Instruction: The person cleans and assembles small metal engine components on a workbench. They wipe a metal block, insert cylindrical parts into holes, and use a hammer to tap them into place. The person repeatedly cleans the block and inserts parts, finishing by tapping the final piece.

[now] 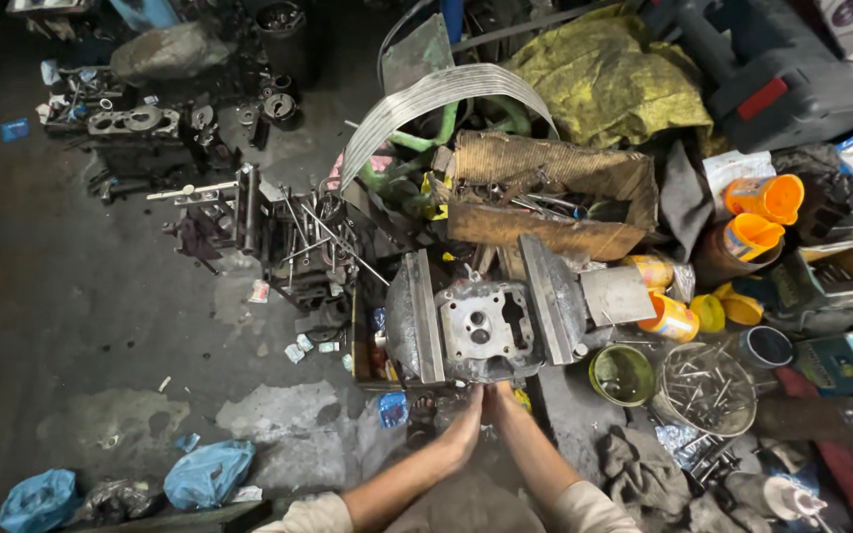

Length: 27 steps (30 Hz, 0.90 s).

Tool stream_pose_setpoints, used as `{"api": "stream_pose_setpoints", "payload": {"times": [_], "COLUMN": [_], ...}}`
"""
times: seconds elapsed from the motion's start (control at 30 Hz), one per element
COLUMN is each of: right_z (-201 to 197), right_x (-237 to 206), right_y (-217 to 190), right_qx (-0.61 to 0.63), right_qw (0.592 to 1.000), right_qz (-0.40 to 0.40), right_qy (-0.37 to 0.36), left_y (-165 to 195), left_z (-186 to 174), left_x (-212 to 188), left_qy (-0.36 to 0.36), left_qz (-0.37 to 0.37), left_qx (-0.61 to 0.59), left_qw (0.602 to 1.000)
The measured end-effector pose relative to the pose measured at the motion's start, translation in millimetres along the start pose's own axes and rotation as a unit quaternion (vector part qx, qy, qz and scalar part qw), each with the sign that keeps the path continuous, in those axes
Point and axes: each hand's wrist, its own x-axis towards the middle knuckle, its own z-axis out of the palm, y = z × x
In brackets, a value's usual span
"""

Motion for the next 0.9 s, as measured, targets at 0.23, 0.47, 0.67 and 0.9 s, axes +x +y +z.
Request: {"api": "stream_pose_setpoints", "payload": {"times": [0.23, 0.47, 0.67, 0.9], "right_z": [-3, -7, -13, -14], "right_x": [3, 5, 8, 12], "right_y": [4, 0, 0, -6], "right_qx": [-0.003, -0.004, -0.016, 0.012], "right_qw": [1.000, 1.000, 1.000, 0.999], "right_qz": [-0.014, -0.003, -0.020, 0.033], "right_qy": [0.009, -0.006, -0.004, -0.017], "left_y": [12, -9, 5, -9], "left_z": [-1, 7, 14, 6], "left_x": [12, 7, 21, 3], "left_qy": [-0.031, 0.012, -0.019, 0.008], "left_qz": [-0.012, -0.001, -0.001, -0.004], "left_qx": [0.003, -0.009, -0.009, -0.013], "left_qw": [0.999, 1.000, 1.000, 1.000]}}
